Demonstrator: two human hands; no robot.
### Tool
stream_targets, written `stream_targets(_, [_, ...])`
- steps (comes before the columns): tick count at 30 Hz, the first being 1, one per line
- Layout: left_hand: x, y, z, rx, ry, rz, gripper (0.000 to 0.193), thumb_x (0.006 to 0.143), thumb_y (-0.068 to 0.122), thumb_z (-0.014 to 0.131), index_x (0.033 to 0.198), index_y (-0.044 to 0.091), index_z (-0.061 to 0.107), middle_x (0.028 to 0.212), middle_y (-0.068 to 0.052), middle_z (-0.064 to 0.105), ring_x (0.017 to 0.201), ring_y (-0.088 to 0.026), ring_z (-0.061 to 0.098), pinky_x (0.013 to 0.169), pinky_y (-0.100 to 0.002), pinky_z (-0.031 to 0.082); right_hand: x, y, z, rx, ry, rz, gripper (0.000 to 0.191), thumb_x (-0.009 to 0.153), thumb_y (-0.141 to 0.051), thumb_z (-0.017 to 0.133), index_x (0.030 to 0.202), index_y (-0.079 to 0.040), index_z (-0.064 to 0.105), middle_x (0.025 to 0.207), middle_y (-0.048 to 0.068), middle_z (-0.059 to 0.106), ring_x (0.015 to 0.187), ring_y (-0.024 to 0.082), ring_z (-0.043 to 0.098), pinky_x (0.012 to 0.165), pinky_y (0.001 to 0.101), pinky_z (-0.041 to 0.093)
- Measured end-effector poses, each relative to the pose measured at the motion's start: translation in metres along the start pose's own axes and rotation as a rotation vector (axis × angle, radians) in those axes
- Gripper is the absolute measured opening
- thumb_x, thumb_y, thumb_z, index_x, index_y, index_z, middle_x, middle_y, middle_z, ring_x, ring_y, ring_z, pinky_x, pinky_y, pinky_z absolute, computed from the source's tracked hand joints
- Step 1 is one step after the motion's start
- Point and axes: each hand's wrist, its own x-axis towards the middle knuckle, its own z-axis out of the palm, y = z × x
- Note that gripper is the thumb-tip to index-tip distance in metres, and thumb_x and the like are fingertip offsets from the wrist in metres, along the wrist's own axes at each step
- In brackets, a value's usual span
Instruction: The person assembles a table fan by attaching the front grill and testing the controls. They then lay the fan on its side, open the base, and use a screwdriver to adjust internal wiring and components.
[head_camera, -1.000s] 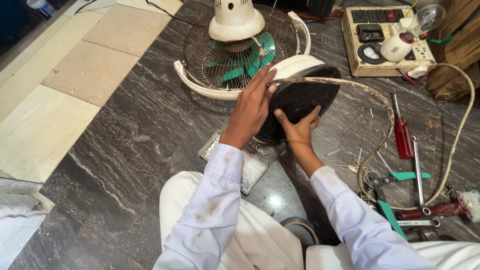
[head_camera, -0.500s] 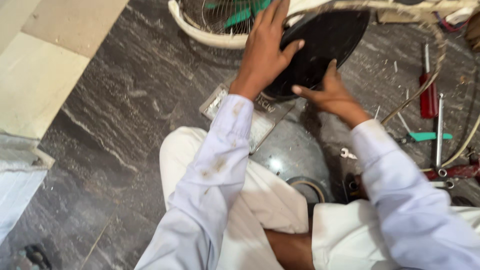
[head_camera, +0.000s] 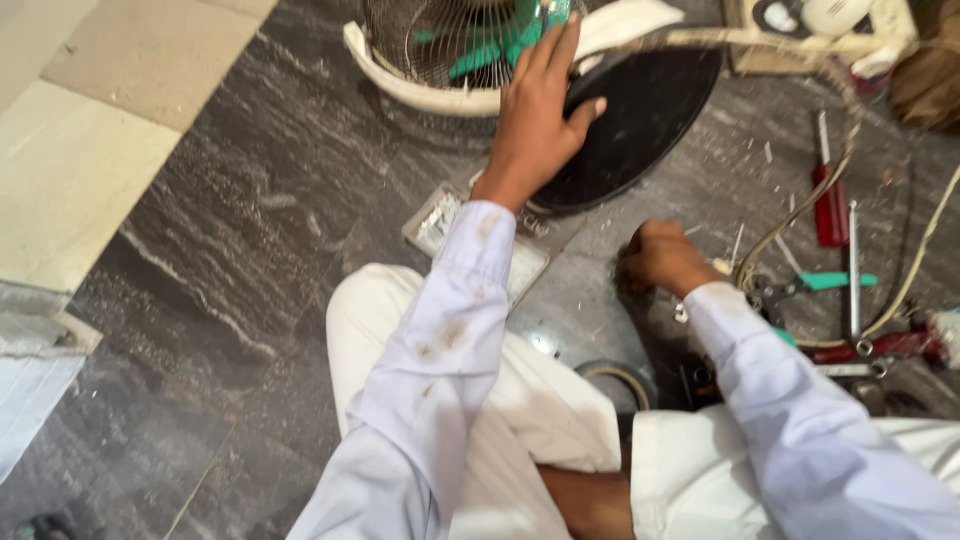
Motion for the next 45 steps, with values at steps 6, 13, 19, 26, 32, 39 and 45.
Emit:
stream_targets(6, [0.006, 0.007, -0.002, 0.028, -0.028, -0.021, 0.085, 0.082, 0.017, 0.085, 0.15, -0.005, 0.04, 0.15, -0.024, 0.049, 0.137, -0.042, 0.049, 0.115, -0.047, 0.042, -0.001, -0.005, -0.012, 0.035, 0.167, 0.035, 0.041, 0.074, -0.03, 0.087, 0.096, 0.001, 0.072, 0.101, 0.026, 0.072, 0.099, 0.041, 0.069, 0.089, 0.0458, 0.055])
stream_targets(13, [0.009, 0.012, -0.005, 0.019, -0.055, -0.06, 0.084, 0.081, 0.017, 0.083, 0.151, -0.004, 0.04, 0.15, -0.024, 0.048, 0.137, -0.042, 0.047, 0.116, -0.048, 0.039, 0.008, -0.027, -0.009, -0.012, 0.149, -0.089, 0.014, 0.084, -0.015, 0.075, 0.094, -0.006, 0.077, 0.097, 0.021, 0.074, 0.092, 0.039, 0.071, 0.085, 0.0453, 0.057])
stream_targets(19, [0.009, 0.016, -0.007, 0.028, -0.056, -0.062, 0.084, 0.081, 0.017, 0.083, 0.15, -0.004, 0.04, 0.151, -0.024, 0.049, 0.138, -0.042, 0.047, 0.116, -0.048, 0.039, 0.001, -0.037, -0.046, 0.328, 0.174, 0.059, 0.015, 0.088, -0.013, 0.073, 0.097, -0.002, 0.075, 0.091, 0.019, 0.076, 0.081, 0.032, 0.076, 0.079, 0.0412, 0.061])
stream_targets(26, [0.01, 0.011, -0.009, 0.002, -0.086, -0.068, 0.087, 0.08, 0.017, 0.084, 0.151, -0.003, 0.039, 0.15, -0.025, 0.049, 0.136, -0.043, 0.047, 0.115, -0.048, 0.04, -0.017, -0.057, -0.102, 1.144, 0.324, -0.201, 0.012, 0.091, 0.001, 0.069, 0.103, 0.004, 0.071, 0.097, 0.014, 0.075, 0.087, 0.023, 0.077, 0.081, 0.0325, 0.064])
stream_targets(32, [0.008, 0.011, -0.01, -0.013, -0.074, -0.05, 0.089, 0.08, 0.016, 0.084, 0.152, -0.005, 0.038, 0.149, -0.026, 0.048, 0.137, -0.044, 0.045, 0.113, -0.049, 0.038, -0.013, -0.101, -0.114, 1.418, 0.545, -0.317, 0.016, 0.091, 0.002, 0.072, 0.107, 0.004, 0.07, 0.101, 0.014, 0.075, 0.091, 0.022, 0.077, 0.081, 0.0302, 0.064])
stream_targets(39, [0.01, 0.008, -0.018, -0.059, -0.112, -0.011, 0.081, 0.079, 0.013, 0.083, 0.148, -0.006, 0.045, 0.149, -0.025, 0.051, 0.136, -0.044, 0.047, 0.115, -0.048, 0.04, 0.007, -0.133, -0.109, 1.623, 0.677, -0.278, 0.013, 0.09, 0.004, 0.072, 0.102, 0.008, 0.071, 0.097, 0.017, 0.077, 0.086, 0.023, 0.077, 0.078, 0.0295, 0.064])
stream_targets(45, [0.009, 0.006, -0.019, -0.079, -0.112, -0.017, 0.083, 0.077, 0.011, 0.083, 0.148, -0.007, 0.043, 0.146, -0.027, 0.05, 0.134, -0.045, 0.048, 0.113, -0.048, 0.041, 0.013, -0.135, -0.101, 1.65, 0.685, -0.247, 0.011, 0.09, 0.005, 0.07, 0.099, 0.009, 0.068, 0.095, 0.017, 0.076, 0.086, 0.024, 0.079, 0.076, 0.0294, 0.065])
